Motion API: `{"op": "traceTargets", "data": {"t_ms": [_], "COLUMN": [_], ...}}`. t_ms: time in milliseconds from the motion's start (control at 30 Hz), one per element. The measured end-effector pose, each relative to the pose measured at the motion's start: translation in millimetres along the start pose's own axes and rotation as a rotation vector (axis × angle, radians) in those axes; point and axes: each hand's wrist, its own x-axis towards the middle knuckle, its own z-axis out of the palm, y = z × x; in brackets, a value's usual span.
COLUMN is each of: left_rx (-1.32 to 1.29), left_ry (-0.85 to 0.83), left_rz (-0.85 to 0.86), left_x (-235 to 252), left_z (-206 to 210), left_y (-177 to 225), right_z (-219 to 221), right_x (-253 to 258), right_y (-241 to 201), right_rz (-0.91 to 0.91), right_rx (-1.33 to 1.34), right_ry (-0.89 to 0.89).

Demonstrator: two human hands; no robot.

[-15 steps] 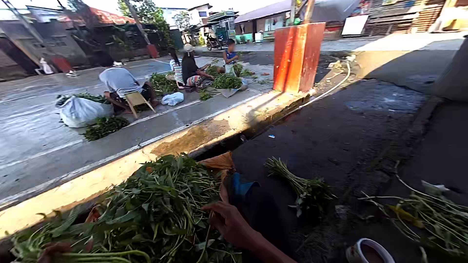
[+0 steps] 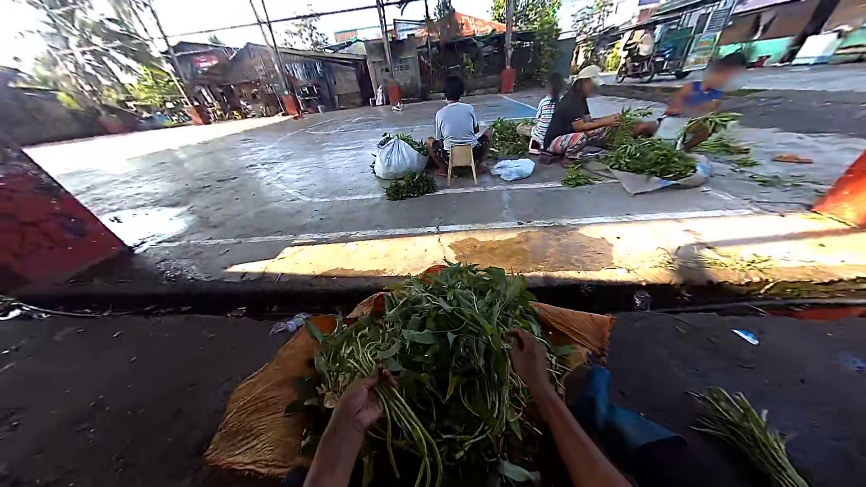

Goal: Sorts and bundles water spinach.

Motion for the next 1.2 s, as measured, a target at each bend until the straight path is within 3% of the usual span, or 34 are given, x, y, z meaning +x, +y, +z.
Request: {"op": "traceTargets", "data": {"t_ms": [100, 200, 267, 400, 633, 833, 967, 1067, 1167, 1200], "left_rx": [-0.015, -0.040, -0.035, -0.058, 0.003, 0.207, 0.285, 0.234, 0.143, 0.119], "left_ry": [-0.041, -0.061, -0.064, -0.039, -0.044, -0.142, -0.169, -0.103, 0.002, 0.033], "left_rz": [0.027, 0.060, 0.059, 0.000, -0.046, -0.016, -0.003, 0.003, 0.049, 0.070], "left_x": [2.5, 0.4, -3.2, -7.7, -23.6, -33.2, -35.4, -34.6, -32.4, -32.3], "left_z": [0.0, -3.6, -5.5, -6.8, 6.6, 12.1, 12.2, 7.5, -2.4, -7.1], "left_y": [3.7, 6.4, 10.1, 6.9, -7.5, -19.6, -29.6, -21.9, 2.2, 8.6], "right_z": [16.0, 24.0, 16.1, -15.5, -2.0, 36.4, 52.7, 13.5, -79.9, -106.3], "right_x": [27.8, 26.4, 13.6, -20.9, -60.8, -107.6, -124.8, -107.6, -59.4, -47.7], "right_y": [8.9, 11.1, -4.5, -38.4, -39.8, -41.5, -47.5, -48.0, -33.5, -26.7], "right_rz": [0.191, 0.180, 0.073, -0.224, -0.151, -0.236, -0.170, -0.113, -0.138, -0.171], "right_rx": [-0.190, -0.279, -0.203, 0.179, 0.427, 0.445, 0.470, 0.553, 0.626, 0.598], "right_ry": [-0.203, -0.371, -0.222, 0.265, 0.013, 0.053, 0.001, 0.086, 0.490, 0.553]}}
